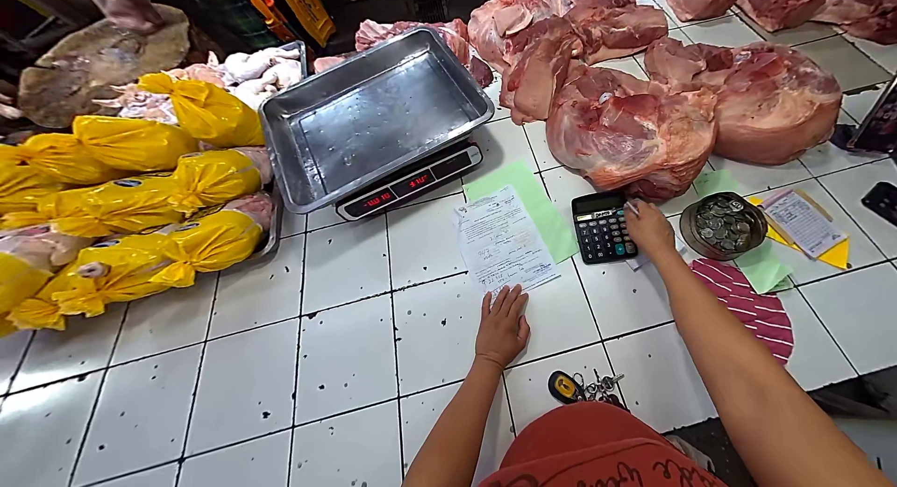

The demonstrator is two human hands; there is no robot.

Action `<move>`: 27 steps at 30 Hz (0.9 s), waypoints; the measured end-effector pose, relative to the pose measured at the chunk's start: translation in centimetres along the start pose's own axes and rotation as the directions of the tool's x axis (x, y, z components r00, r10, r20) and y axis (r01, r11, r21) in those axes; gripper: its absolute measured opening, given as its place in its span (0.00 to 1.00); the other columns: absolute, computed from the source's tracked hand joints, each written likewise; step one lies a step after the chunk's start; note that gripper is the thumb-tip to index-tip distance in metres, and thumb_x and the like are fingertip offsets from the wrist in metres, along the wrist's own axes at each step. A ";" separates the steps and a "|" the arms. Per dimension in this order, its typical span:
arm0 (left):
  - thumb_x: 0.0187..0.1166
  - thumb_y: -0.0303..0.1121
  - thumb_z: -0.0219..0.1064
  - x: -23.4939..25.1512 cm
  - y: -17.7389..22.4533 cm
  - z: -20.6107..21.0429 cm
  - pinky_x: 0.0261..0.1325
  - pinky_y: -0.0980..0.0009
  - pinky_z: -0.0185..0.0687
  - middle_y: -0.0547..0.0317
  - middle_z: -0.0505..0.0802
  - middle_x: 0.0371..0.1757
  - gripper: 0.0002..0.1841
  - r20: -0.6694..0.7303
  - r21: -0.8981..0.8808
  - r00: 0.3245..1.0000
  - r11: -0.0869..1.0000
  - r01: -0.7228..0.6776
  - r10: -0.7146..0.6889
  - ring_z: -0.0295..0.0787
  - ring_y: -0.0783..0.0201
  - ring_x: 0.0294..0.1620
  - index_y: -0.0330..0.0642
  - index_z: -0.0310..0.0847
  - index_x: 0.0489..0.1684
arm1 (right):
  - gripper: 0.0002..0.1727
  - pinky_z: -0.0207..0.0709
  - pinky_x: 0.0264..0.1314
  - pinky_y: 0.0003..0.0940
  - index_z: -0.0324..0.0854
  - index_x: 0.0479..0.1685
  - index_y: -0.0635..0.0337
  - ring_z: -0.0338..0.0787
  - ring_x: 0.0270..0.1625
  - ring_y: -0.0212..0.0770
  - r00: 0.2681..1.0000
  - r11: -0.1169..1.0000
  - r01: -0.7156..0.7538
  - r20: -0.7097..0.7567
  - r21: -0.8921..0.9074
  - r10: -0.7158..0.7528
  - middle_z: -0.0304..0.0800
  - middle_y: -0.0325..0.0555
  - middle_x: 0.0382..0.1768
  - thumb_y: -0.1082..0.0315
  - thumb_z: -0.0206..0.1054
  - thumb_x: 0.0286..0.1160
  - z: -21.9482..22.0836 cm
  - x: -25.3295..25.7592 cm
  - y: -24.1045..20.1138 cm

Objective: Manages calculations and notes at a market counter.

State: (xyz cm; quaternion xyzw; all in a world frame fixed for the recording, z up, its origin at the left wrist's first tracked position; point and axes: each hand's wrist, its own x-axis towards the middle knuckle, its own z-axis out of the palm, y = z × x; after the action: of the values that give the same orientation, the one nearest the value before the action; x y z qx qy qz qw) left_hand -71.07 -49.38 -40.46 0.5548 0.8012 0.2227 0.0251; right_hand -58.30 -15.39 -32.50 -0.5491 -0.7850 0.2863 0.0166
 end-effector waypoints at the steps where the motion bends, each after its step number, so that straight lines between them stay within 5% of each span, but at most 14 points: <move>1: 0.76 0.34 0.56 0.0 0.0 -0.1 0.81 0.33 0.60 0.53 0.87 0.76 0.23 0.003 -0.007 1.000 1.000 0.005 -0.005 0.81 0.43 0.79 0.42 0.87 0.68 | 0.27 0.68 0.73 0.72 0.76 0.76 0.65 0.81 0.73 0.71 1.000 0.999 -0.011 0.021 0.048 0.010 0.81 0.71 0.70 0.53 0.49 0.94 0.0 0.8 0.2; 9: 0.77 0.32 0.57 0.1 0.1 -0.3 0.82 0.33 0.59 0.52 0.85 0.78 0.23 0.046 -0.049 0.999 0.998 0.027 -0.024 0.78 0.43 0.81 0.43 0.85 0.70 | 0.32 0.66 0.73 0.69 0.80 0.64 0.74 0.80 0.71 0.72 0.992 0.996 -0.042 0.124 0.080 0.032 0.83 0.78 0.62 0.50 0.45 0.96 -0.7 2.4 -1.1; 12: 0.78 0.32 0.57 0.2 0.2 -0.4 0.83 0.34 0.58 0.52 0.85 0.79 0.23 0.051 -0.065 0.998 0.997 0.032 -0.028 0.78 0.43 0.81 0.42 0.85 0.70 | 0.32 0.64 0.76 0.68 0.79 0.68 0.75 0.79 0.73 0.71 0.988 0.997 -0.024 0.153 0.076 0.013 0.83 0.78 0.64 0.51 0.45 0.96 -0.5 0.6 -1.2; 15: 0.77 0.32 0.57 0.1 0.2 -0.4 0.83 0.34 0.58 0.52 0.85 0.79 0.23 0.053 -0.075 0.998 0.997 0.035 -0.031 0.77 0.43 0.81 0.42 0.85 0.70 | 0.31 0.68 0.69 0.62 0.79 0.65 0.74 0.83 0.63 0.64 0.985 0.991 -0.005 0.169 0.132 -0.017 0.84 0.74 0.56 0.51 0.43 0.97 0.7 -1.0 -0.3; 17: 0.77 0.32 0.56 0.1 0.3 -0.4 0.83 0.34 0.58 0.52 0.85 0.79 0.23 0.052 -0.075 0.998 0.997 0.033 -0.029 0.78 0.43 0.81 0.43 0.85 0.70 | 0.30 0.69 0.69 0.60 0.77 0.70 0.72 0.83 0.62 0.62 0.985 0.985 0.013 0.167 0.172 -0.043 0.84 0.72 0.57 0.52 0.44 0.97 1.3 -1.9 0.3; 21: 0.77 0.32 0.56 0.1 0.2 -0.2 0.82 0.34 0.59 0.52 0.85 0.78 0.23 0.026 -0.056 0.999 0.998 0.020 -0.019 0.79 0.44 0.80 0.43 0.85 0.70 | 0.33 0.66 0.80 0.65 0.58 0.91 0.62 0.80 0.76 0.67 0.991 0.991 0.065 0.113 0.116 -0.078 0.81 0.72 0.71 0.52 0.48 0.95 1.3 -4.3 0.7; 27: 0.76 0.33 0.57 0.0 0.2 0.0 0.82 0.33 0.59 0.52 0.87 0.76 0.23 0.006 -0.040 1.000 0.999 0.012 -0.012 0.80 0.43 0.79 0.43 0.86 0.69 | 0.35 0.78 0.59 0.71 0.56 0.93 0.56 0.91 0.58 0.71 0.969 0.957 0.232 0.130 -0.172 -0.211 0.88 0.67 0.64 0.51 0.53 0.91 3.5 -10.8 0.8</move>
State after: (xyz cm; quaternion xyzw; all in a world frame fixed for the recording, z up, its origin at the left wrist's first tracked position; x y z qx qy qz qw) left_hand -70.92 -49.33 -40.37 0.5500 0.7999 0.2367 0.0400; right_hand -54.54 -26.14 -32.69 -0.4399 -0.8647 0.2379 -0.0463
